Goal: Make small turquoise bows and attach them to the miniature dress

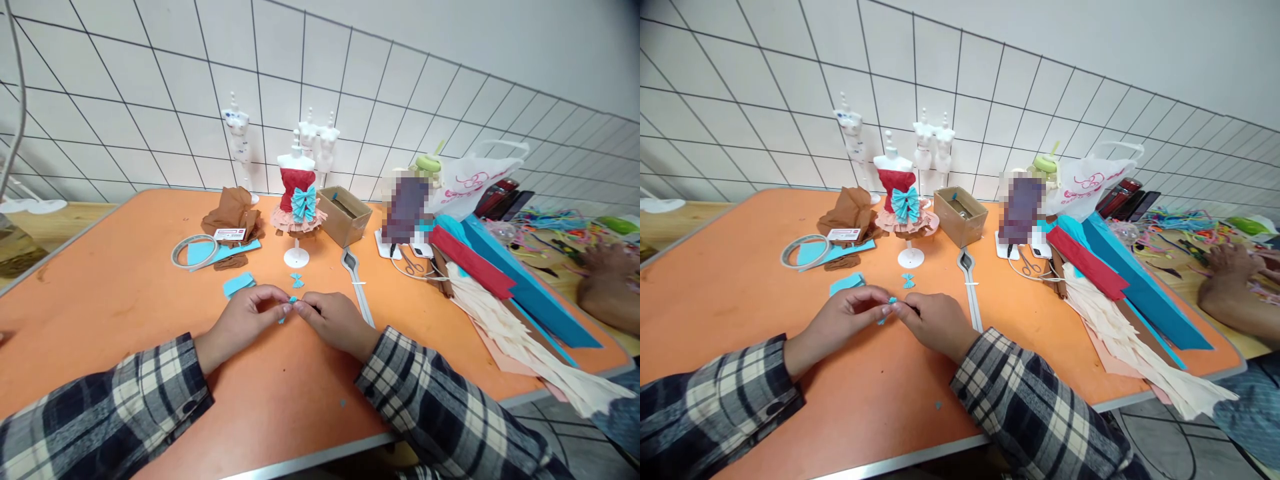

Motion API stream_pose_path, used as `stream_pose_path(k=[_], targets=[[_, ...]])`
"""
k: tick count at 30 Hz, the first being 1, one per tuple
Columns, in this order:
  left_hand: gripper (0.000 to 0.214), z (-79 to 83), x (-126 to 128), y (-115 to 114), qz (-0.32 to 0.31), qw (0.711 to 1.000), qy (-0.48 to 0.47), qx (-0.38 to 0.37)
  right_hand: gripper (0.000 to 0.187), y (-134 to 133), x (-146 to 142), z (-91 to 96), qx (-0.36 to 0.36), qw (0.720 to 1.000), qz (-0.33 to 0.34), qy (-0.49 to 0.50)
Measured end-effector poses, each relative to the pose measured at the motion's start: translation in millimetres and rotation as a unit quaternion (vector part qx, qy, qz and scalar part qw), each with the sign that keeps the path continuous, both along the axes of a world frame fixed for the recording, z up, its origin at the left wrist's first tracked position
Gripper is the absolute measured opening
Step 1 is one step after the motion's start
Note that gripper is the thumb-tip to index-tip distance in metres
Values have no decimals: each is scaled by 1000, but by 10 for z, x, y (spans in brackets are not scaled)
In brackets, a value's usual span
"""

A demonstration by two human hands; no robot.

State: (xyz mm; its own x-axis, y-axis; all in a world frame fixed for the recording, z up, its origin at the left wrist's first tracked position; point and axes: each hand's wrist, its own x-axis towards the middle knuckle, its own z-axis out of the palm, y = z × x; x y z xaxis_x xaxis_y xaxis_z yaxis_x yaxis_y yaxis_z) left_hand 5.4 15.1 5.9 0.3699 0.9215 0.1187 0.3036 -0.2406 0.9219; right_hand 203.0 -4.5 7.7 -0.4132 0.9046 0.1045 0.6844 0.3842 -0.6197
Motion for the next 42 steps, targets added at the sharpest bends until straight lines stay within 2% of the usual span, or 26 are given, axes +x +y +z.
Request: stream_pose_path(k=[14, 20, 35, 39, 42], targets=[[21, -26, -14, 11, -8, 1000, 7, 14, 48, 24, -5, -45, -24, 999, 6, 38], [21, -4, -14, 7, -14, 1000, 11, 20, 46, 14, -2, -11, -27, 998, 20, 43], [24, -29, -19, 36, -2, 998, 50, 30, 47, 27, 8, -7, -39, 999, 11, 19], [25, -6, -18, 39, 17, 998, 51, 20, 47, 77, 63, -24, -37, 999, -23, -7], [26, -2, -13, 44, 25, 999, 37, 23, 35, 141, 144, -20, -17, 994, -93, -54]])
